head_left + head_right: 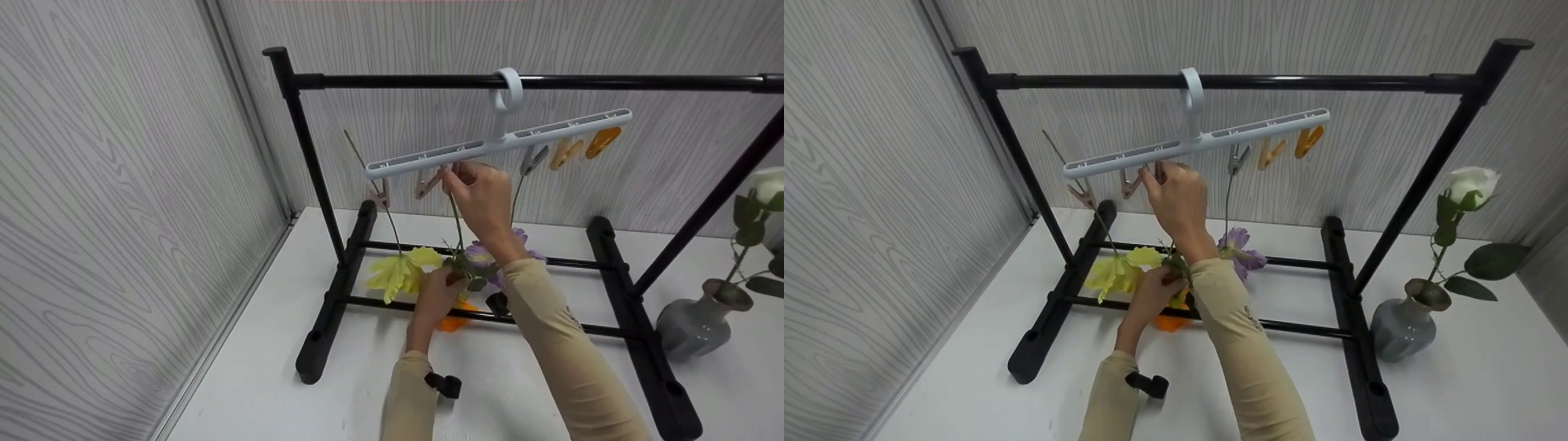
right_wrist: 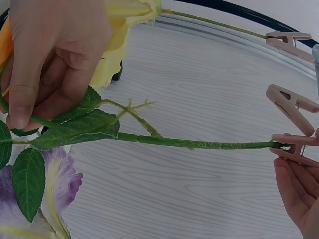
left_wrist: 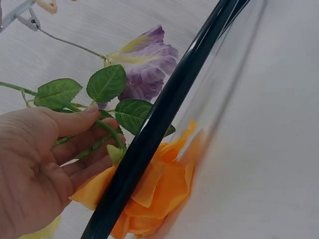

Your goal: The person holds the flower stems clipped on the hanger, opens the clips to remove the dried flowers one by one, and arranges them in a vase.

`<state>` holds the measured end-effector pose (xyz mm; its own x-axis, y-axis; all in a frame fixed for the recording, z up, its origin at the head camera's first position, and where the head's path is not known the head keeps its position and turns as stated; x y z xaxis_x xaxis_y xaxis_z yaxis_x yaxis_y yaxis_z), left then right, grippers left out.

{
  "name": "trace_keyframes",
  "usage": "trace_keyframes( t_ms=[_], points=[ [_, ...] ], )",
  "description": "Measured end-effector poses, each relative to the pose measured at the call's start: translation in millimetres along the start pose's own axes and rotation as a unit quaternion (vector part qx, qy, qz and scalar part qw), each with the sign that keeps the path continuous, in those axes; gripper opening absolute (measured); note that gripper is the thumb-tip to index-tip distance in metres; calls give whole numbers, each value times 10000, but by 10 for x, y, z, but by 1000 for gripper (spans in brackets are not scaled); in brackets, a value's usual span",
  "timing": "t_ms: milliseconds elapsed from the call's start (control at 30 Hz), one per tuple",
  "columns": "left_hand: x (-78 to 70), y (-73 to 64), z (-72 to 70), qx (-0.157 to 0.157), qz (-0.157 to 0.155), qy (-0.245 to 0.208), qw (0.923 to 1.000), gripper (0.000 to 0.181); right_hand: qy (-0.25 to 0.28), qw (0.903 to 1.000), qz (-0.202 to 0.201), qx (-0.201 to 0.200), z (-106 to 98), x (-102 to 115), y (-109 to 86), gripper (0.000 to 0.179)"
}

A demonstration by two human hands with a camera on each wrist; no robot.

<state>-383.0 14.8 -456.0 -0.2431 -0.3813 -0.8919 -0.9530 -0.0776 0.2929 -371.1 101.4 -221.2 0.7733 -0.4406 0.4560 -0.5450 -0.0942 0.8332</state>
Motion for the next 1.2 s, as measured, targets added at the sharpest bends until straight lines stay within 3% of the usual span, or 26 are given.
trace_keyframes(
  t_ms=[100,267,367,600,833,933,1100,1200],
  points=[
    [-26,-1,-13,-194,148,135,9996,11,-141,9998,-113,-13,-19,11,4,23],
    [-118,-16,-126,-937,559,494,9928,6,-245,9994,-255,-55,-51,2,0,27],
    [-136,-26,-188,-1311,610,608,9876,3,-275,9989,-342,-141,-76,-14,-5,27],
    [-67,-50,-306,-1879,310,856,9780,3,-373,9976,-522,-275,-97,-23,-16,27],
    [110,-110,-510,-2388,-383,921,9659,4,-380,9978,-507,-193,-99,-7,-22,28],
    [129,-112,-547,-2449,-383,929,9643,5,-382,9985,-381,-96,-98,-26,-30,28],
    [92,-75,-483,-2234,-212,812,9711,7,-268,9996,-29,89,-95,-104,-39,26],
    [38,-61,-452,-2256,-111,977,9692,8,-220,9992,193,256,-83,-175,-29,27]
  ],
)
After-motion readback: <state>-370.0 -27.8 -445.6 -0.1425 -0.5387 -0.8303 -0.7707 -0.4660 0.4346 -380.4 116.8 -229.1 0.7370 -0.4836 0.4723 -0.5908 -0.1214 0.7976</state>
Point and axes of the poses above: each hand's wrist, its own y-axis towards the middle knuckle, its own z-axis out of the palm, x = y × z, the point moved 10 cm from there along y, towards the middle knuckle, and after that the axes turned 3 degrees about -y, right-handed, at the moved point
